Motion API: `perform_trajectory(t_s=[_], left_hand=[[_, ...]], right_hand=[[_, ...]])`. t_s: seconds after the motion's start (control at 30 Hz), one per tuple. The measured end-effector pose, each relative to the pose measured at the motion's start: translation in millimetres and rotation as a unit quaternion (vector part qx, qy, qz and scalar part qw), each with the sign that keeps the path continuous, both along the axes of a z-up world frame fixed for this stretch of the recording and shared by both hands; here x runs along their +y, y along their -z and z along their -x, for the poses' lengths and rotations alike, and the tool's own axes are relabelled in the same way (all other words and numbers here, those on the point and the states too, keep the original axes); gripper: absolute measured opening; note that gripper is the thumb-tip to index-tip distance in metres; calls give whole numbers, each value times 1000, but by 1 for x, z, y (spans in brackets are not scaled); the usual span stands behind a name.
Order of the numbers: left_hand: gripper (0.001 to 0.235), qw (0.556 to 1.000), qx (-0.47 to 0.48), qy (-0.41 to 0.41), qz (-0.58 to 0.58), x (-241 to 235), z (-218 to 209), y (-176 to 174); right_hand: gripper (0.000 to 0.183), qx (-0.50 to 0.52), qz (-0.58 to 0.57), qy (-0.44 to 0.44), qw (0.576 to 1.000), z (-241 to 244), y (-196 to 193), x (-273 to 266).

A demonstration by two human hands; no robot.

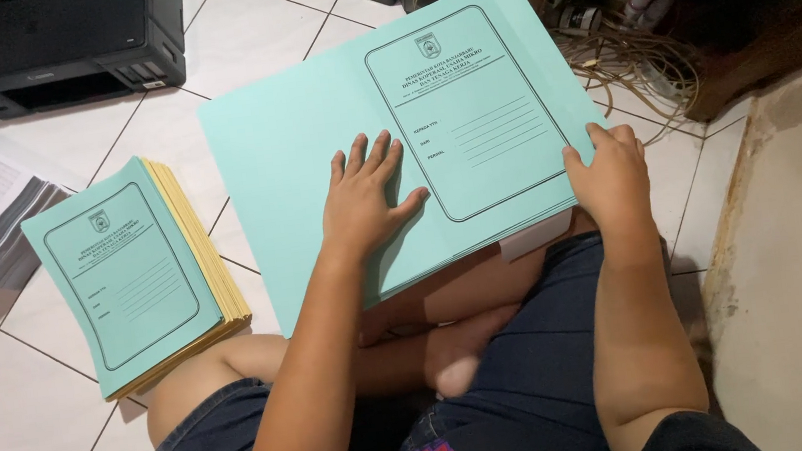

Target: Folding green cardstock folders and stacking them neatly on the floor.

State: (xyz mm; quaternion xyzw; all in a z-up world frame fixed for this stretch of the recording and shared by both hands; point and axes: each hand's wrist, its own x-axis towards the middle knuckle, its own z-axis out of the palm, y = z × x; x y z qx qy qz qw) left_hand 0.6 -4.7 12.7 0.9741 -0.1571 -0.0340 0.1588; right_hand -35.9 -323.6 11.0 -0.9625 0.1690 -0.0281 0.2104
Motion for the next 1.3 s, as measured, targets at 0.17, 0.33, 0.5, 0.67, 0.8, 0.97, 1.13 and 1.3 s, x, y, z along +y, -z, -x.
perform_trajectory(t_s=[0.17,0.33,0.5,0.67,0.8,0.97,1.13,1.3], left_hand=[[78,1000,3,1,-1,-1,-1,-2],[78,1000,4,-2,-2,-1,-2,0],[78,1000,6,-1,0,-2,-2,-2],[78,1000,-1,-3,4,-2,-4,4],[79,1000,-2,-2,2,-2,-4,4],[78,1000,-3,-3,11,-2,-3,3],[77,1000,-8,-2,12,-1,-3,4],[77,1000,-9,-2,12,-1,-3,3]], right_hand=[[54,32,15,9,999,-1,5,0],[48,13,6,11,1000,-4,12,-3],[39,-31,-51,12,998,-8,11,3],[48,-26,-70,21,997,-4,-14,17],[41,-34,-62,4,997,-4,-20,20],[34,-118,-108,-36,986,9,-40,27],[36,-125,-139,-20,982,14,-46,28],[35,-167,-153,-44,973,13,-42,27]])
